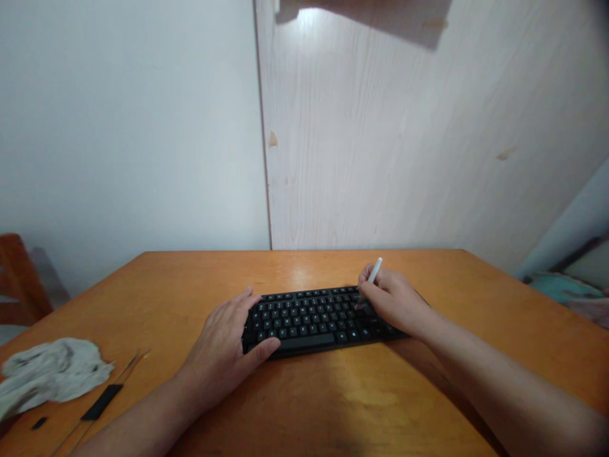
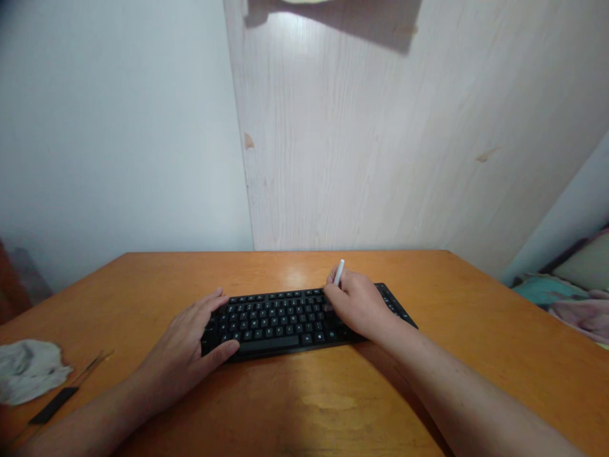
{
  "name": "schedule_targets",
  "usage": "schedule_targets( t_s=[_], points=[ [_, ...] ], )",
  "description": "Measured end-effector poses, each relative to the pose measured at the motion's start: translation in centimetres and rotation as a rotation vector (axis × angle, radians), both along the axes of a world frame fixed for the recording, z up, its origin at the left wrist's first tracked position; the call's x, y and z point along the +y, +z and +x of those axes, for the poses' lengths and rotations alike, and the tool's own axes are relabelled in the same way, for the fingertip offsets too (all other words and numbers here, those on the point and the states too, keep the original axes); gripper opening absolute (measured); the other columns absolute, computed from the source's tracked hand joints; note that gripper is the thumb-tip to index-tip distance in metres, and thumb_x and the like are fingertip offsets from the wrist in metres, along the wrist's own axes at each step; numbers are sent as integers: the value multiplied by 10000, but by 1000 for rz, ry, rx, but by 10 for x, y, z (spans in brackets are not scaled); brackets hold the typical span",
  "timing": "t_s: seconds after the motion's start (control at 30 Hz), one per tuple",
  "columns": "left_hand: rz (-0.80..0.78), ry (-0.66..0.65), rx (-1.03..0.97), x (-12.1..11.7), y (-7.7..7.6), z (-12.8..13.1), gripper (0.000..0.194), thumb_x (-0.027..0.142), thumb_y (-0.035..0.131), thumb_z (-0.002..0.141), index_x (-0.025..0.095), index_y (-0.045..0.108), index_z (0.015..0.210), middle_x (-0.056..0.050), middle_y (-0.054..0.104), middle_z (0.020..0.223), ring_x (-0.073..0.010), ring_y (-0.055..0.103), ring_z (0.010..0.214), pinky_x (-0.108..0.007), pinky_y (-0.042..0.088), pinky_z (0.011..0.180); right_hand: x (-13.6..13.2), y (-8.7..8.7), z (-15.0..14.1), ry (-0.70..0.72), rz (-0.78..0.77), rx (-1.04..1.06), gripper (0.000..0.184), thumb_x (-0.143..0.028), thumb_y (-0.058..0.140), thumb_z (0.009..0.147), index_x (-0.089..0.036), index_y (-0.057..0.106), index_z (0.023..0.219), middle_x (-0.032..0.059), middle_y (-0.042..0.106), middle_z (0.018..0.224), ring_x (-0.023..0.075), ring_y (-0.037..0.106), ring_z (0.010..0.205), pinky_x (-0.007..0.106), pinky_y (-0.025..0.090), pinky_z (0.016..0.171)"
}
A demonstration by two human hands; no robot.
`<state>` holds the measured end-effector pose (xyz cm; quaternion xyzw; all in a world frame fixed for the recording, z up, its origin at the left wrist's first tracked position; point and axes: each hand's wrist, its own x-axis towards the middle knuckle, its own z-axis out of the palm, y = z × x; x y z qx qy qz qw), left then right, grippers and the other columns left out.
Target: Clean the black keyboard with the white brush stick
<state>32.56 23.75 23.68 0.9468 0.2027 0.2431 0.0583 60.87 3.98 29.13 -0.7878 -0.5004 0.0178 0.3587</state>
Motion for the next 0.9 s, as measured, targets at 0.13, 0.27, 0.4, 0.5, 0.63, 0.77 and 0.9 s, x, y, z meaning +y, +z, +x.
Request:
schedule_targets(
  t_s=[0.13,0.27,0.4,0.5,0.63,0.77,0.9],
  points=[
    [0,5,-3,-1,1,0,711,592,578,853,179,433,1413,-184,452,1498,-351,451,1355,-552,373,1096,2,0,1,-7,53,63,151,-247,451,888,-228,512,750,-6,658,670,172,632,624,286,414,612],
    [-7,3,10,-2,2,0,727,604,572,852,174,426,1420,-183,451,1499,-352,451,1353,-549,379,1092,2,-1,-1,-17,55,-27,137,-225,477,854,-227,527,726,-4,642,677,182,615,664,290,417,643],
    [-14,11,10,-2,1,0,731,611,572,849,171,434,1416,-176,445,1506,-353,442,1360,-543,372,1102,1,0,-3,23,21,66,121,-221,461,866,-227,519,760,-17,646,675,170,637,629,280,417,612],
    [-15,12,10,-2,1,0,730,609,574,849,172,434,1417,-170,446,1507,-349,443,1360,-535,375,1102,1,1,-4,7,40,95,128,-238,450,883,-230,512,771,-16,655,663,171,642,629,280,414,605],
    [-16,12,-1,-2,2,0,728,614,577,844,177,445,1410,-164,455,1503,-349,452,1353,-533,381,1098,2,-1,-2,-32,60,-50,150,-247,469,871,-229,528,735,-3,636,678,181,604,665,287,407,623],
    [-1,5,-18,-2,1,0,720,612,577,843,183,450,1407,-161,465,1495,-346,459,1349,-529,383,1098,2,-1,-2,15,28,-6,137,-232,467,862,-227,527,739,-8,636,685,175,623,659,282,418,626],
    [-2,8,-15,-2,1,0,721,612,577,844,182,448,1408,-164,469,1490,-350,454,1352,-535,381,1098,1,1,-3,5,55,64,147,-234,452,875,-229,530,751,-13,665,669,175,646,643,285,424,617]
  ],
)
